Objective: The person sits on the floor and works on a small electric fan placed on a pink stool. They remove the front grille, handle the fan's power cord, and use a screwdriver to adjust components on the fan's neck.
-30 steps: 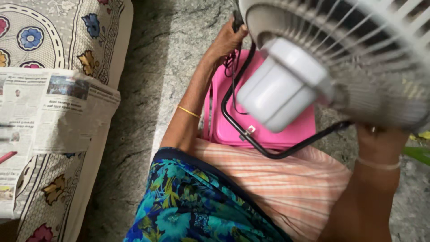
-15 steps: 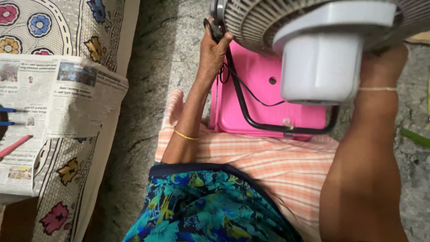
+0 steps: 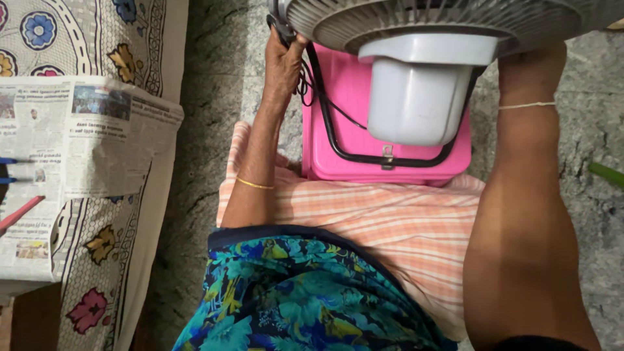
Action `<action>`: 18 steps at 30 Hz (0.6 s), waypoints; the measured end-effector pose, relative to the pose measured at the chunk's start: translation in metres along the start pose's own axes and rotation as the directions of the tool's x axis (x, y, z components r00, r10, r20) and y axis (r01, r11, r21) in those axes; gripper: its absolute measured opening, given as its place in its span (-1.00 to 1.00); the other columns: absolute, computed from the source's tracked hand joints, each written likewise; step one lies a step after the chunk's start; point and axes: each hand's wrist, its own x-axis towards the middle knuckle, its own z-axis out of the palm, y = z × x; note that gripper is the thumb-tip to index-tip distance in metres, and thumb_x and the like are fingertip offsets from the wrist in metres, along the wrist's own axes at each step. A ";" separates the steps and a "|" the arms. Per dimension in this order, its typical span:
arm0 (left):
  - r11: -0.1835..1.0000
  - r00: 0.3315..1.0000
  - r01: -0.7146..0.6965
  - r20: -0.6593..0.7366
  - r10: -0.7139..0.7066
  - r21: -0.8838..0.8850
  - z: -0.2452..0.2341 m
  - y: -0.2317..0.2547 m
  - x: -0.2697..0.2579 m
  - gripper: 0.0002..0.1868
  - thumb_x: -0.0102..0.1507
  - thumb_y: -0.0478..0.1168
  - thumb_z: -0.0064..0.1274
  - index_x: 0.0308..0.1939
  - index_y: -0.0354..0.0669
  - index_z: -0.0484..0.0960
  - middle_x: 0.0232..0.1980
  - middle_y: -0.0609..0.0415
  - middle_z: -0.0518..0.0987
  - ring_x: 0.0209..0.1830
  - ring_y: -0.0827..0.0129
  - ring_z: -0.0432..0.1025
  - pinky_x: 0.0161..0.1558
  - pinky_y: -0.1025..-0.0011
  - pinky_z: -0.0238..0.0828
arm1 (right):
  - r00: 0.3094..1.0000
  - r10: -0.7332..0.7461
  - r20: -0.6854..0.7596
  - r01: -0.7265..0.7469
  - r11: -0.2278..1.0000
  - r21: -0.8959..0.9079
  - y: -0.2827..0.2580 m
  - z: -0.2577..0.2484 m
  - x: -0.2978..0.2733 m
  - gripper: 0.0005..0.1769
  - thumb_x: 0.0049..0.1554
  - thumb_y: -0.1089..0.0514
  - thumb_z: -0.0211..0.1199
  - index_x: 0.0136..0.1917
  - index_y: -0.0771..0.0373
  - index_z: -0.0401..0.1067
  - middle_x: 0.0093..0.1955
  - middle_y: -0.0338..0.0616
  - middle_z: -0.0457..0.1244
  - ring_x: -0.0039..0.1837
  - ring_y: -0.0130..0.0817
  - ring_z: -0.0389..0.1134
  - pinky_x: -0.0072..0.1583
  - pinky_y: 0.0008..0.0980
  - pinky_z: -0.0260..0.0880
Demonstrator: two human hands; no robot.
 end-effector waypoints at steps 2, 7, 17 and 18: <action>1.000 0.999 -0.029 0.020 0.028 0.012 -0.003 -0.004 -0.003 -0.49 0.38 0.05 0.21 0.20 -0.23 0.47 0.06 0.19 0.61 0.10 0.46 0.46 0.19 0.41 0.39 | 0.955 0.252 0.155 -0.242 0.366 0.899 -0.008 -0.001 -0.003 -0.64 0.32 0.10 0.19 0.30 0.34 0.46 0.36 -0.03 0.36 0.46 -0.13 0.38 0.53 -0.19 0.39; 0.987 0.988 0.150 -0.053 -0.147 0.051 0.001 -0.012 -0.011 -0.42 0.34 0.12 0.26 0.19 -0.27 0.52 -0.05 0.14 0.56 -0.04 0.40 0.41 0.06 0.35 0.42 | 0.960 -0.225 0.164 0.268 0.581 -0.769 -0.040 -0.004 -0.018 -0.66 0.32 0.10 0.15 0.21 0.34 0.56 0.25 0.12 0.42 0.30 0.04 0.41 0.28 -0.13 0.42; 0.991 0.999 -0.053 -0.007 0.054 0.123 0.019 0.016 -0.043 0.10 0.27 0.20 0.44 0.53 -0.36 0.10 0.49 -0.24 0.31 0.52 0.12 0.20 0.49 0.23 0.14 | 0.933 -0.268 0.240 0.355 0.586 -0.728 -0.048 -0.015 -0.031 -0.70 0.39 0.08 0.13 0.19 0.28 0.56 0.12 0.11 0.41 0.22 0.10 0.42 0.18 -0.06 0.44; 0.963 0.997 0.062 -0.060 -0.048 0.263 0.022 0.018 -0.049 0.07 0.26 0.22 0.42 0.52 -0.35 0.15 0.43 -0.25 0.38 0.45 0.11 0.28 0.43 0.24 0.22 | 0.941 -0.242 0.236 0.336 0.585 -0.738 -0.045 -0.018 -0.032 -0.70 0.39 0.07 0.13 0.18 0.28 0.57 0.12 0.11 0.41 0.19 0.11 0.42 0.15 -0.05 0.43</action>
